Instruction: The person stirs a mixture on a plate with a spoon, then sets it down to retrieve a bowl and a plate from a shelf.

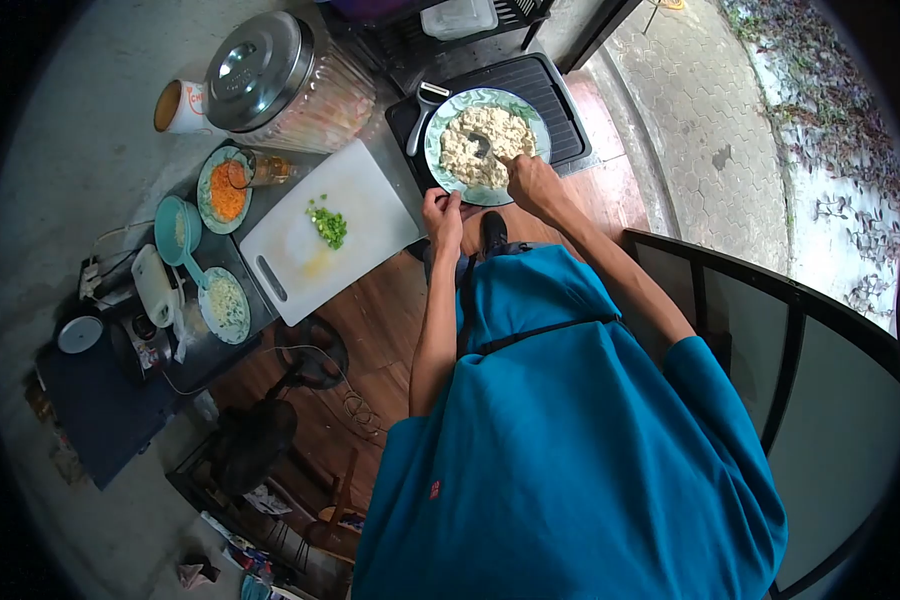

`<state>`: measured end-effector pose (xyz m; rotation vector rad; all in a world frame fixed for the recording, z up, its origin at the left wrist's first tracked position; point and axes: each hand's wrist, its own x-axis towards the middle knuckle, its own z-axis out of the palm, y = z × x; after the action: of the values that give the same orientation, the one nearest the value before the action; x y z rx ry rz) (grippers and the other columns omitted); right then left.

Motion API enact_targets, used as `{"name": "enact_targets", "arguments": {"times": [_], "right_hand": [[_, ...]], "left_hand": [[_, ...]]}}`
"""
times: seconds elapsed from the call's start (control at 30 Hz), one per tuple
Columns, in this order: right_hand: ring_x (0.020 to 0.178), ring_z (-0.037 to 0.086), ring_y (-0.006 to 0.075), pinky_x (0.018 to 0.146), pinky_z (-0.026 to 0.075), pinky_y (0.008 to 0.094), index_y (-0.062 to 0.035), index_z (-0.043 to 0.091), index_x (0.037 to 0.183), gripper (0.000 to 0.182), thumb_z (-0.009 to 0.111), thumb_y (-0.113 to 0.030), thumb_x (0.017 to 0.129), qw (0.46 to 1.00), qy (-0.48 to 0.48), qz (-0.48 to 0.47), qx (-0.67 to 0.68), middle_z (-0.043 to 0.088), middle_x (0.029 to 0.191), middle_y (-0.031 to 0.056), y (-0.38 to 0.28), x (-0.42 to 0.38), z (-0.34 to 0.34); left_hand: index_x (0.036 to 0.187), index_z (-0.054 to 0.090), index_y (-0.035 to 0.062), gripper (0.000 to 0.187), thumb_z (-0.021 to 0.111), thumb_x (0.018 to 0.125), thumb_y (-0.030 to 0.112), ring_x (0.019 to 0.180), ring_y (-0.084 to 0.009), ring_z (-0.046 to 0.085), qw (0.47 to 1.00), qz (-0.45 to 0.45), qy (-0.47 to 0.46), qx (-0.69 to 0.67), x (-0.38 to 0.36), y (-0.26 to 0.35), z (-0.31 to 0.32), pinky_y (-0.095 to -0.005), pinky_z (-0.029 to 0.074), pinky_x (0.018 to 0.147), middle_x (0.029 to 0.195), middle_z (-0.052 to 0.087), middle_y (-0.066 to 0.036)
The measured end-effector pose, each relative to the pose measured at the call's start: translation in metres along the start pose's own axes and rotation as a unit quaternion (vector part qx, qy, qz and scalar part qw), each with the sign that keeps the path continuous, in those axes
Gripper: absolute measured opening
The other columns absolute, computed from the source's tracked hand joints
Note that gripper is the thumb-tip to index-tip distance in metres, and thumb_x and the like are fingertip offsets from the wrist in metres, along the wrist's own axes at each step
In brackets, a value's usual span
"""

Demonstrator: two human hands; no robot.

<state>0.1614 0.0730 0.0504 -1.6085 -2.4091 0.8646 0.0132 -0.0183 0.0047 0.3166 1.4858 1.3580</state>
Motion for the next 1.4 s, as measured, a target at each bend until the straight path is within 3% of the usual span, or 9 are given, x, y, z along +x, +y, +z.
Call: {"name": "enact_targets", "arguments": {"times": [0.17, 0.7, 0.77, 0.9, 1.13, 1.23, 1.33, 1.37, 1.4], "right_hand": [[0.062, 0.061, 0.0413, 0.057, 0.051, 0.0483, -0.0034, 0.067, 0.098, 0.025, 0.049, -0.009, 0.081, 0.998, 0.051, -0.025, -0.029, 0.06, 0.067, 0.0263, 0.0, -0.002, -0.032], [0.068, 0.062, 0.0419, 0.061, 0.05, 0.0489, 0.0024, 0.059, 0.075, 0.019, 0.049, -0.012, 0.082, 0.997, 0.036, -0.038, -0.053, 0.06, 0.073, 0.0278, -0.004, 0.0, -0.037], [0.058, 0.06, 0.0389, 0.055, 0.049, 0.0473, -0.0016, 0.067, 0.098, 0.025, 0.048, -0.007, 0.081, 0.99, 0.072, -0.102, -0.06, 0.059, 0.063, 0.0226, -0.017, -0.001, -0.038], [0.067, 0.063, 0.0402, 0.061, 0.052, 0.0464, 0.0019, 0.059, 0.074, 0.013, 0.05, -0.007, 0.075, 0.996, -0.005, -0.058, -0.064, 0.061, 0.07, 0.0268, -0.041, 0.001, -0.014], [0.072, 0.064, 0.0423, 0.064, 0.051, 0.0494, 0.004, 0.062, 0.079, 0.021, 0.051, -0.014, 0.082, 0.998, -0.056, 0.008, -0.04, 0.062, 0.074, 0.0285, -0.01, 0.014, -0.029], [0.064, 0.062, 0.0421, 0.059, 0.05, 0.0498, 0.0038, 0.061, 0.07, 0.025, 0.052, -0.015, 0.083, 0.996, 0.051, -0.06, -0.046, 0.059, 0.066, 0.0285, 0.008, 0.001, -0.034], [0.055, 0.06, 0.0382, 0.055, 0.049, 0.0468, -0.0046, 0.065, 0.106, 0.028, 0.049, -0.006, 0.083, 0.995, 0.035, -0.056, -0.072, 0.058, 0.06, 0.0239, -0.008, -0.021, -0.042], [0.06, 0.062, 0.0416, 0.055, 0.049, 0.0496, 0.004, 0.062, 0.084, 0.021, 0.048, -0.011, 0.083, 0.998, -0.007, -0.048, -0.044, 0.059, 0.062, 0.0271, -0.021, -0.031, -0.047], [0.06, 0.062, 0.0408, 0.055, 0.049, 0.0497, 0.0023, 0.062, 0.091, 0.021, 0.047, -0.011, 0.083, 0.993, 0.023, -0.105, -0.044, 0.059, 0.062, 0.0266, -0.028, -0.041, -0.047]], "left_hand": [[0.096, 0.04, 0.0004, 0.012, 0.05, 0.092, 0.005, 0.079, -0.0252, 0.065, 0.998, -0.001, 0.002, -0.057, -0.006, -0.006, 0.004, -0.0335, 0.058, 0.067, 0.091, 0.058, -0.017], [0.1, 0.043, -0.0012, 0.022, 0.052, 0.094, 0.018, 0.075, -0.0259, 0.067, 0.989, -0.054, -0.018, -0.135, -0.02, -0.009, 0.001, -0.0331, 0.059, 0.067, 0.089, 0.061, -0.017], [0.104, 0.047, -0.0032, 0.031, 0.052, 0.094, 0.026, 0.064, -0.0256, 0.066, 0.997, 0.01, 0.056, -0.054, -0.006, -0.002, -0.008, -0.0299, 0.056, 0.058, 0.082, 0.061, -0.016], [0.102, 0.052, -0.0056, 0.025, 0.052, 0.094, 0.018, 0.062, -0.0229, 0.066, 0.997, 0.032, 0.017, 0.066, 0.014, 0.021, -0.01, -0.0296, 0.054, 0.056, 0.083, 0.062, -0.015], [0.099, 0.051, -0.007, 0.016, 0.051, 0.092, 0.007, 0.062, -0.0218, 0.065, 0.996, 0.059, -0.007, 0.069, 0.027, 0.01, -0.016, -0.0302, 0.054, 0.054, 0.077, 0.061, -0.014], [0.099, 0.05, -0.0064, 0.015, 0.051, 0.091, 0.006, 0.063, -0.0226, 0.066, 0.996, 0.043, -0.018, 0.075, 0.015, 0.01, -0.014, -0.0297, 0.055, 0.054, 0.079, 0.061, -0.015], [0.105, 0.046, -0.0062, 0.02, 0.051, 0.091, 0.006, 0.065, -0.0237, 0.066, 1.0, 0.008, -0.019, 0.02, 0.003, 0.008, -0.008, -0.0295, 0.057, 0.058, 0.085, 0.061, -0.016], [0.105, 0.046, -0.0062, 0.02, 0.051, 0.091, 0.006, 0.065, -0.0237, 0.066, 1.0, 0.007, -0.02, 0.021, 0.001, 0.005, -0.005, -0.0295, 0.057, 0.058, 0.085, 0.061, -0.016], [0.104, 0.046, -0.0051, 0.017, 0.052, 0.091, 0.005, 0.063, -0.0227, 0.066, 1.0, 0.004, -0.011, -0.013, -0.002, 0.005, 0.001, -0.0288, 0.056, 0.056, 0.083, 0.061, -0.015]]}}
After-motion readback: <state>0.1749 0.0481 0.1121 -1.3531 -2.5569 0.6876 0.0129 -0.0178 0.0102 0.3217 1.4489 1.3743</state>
